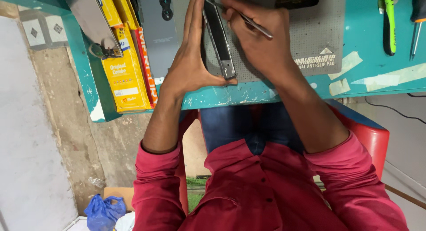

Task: The person is repairing a smartphone. They use tweezers to remove small components from the device's frame and apply a liquid from a bottle to the edges. They also use a brush to clean the interior of the phone.

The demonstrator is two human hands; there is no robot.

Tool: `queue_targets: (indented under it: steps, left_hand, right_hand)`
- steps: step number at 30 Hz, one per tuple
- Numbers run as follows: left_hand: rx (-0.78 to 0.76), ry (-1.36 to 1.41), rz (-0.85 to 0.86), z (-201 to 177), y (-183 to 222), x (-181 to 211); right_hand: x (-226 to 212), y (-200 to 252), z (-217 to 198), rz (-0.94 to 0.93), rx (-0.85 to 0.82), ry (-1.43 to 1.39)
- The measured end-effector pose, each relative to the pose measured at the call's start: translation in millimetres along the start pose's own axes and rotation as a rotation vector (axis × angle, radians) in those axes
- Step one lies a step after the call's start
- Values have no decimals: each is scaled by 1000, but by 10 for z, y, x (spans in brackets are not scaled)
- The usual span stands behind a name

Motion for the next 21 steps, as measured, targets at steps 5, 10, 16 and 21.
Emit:
queue_targets:
  steps: [5, 10, 16, 21]
  left_hand:
    - [-5, -11, -24, -7, 13, 8]
    - [3, -24, -34, -3, 15, 2]
    - [12, -33, -25, -11, 11, 14]
    - [16, -24, 8, 6, 13, -4]
  right_hand:
    - [32, 3, 0, -5, -1, -1]
    - [77, 9, -39, 0, 2, 37]
    - [100, 1, -2, 149, 24, 23]
    - [86, -4, -18, 0, 26, -175]
Point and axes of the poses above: each hand's wrist, its own y-axis away from the middle knuckle, its own z-axis out of the palm, x = y × z, the point moved 3 cm from there along -y, towards the middle knuckle, and after that the axes turned 7 degrees about -y, right-handed, at the moved point
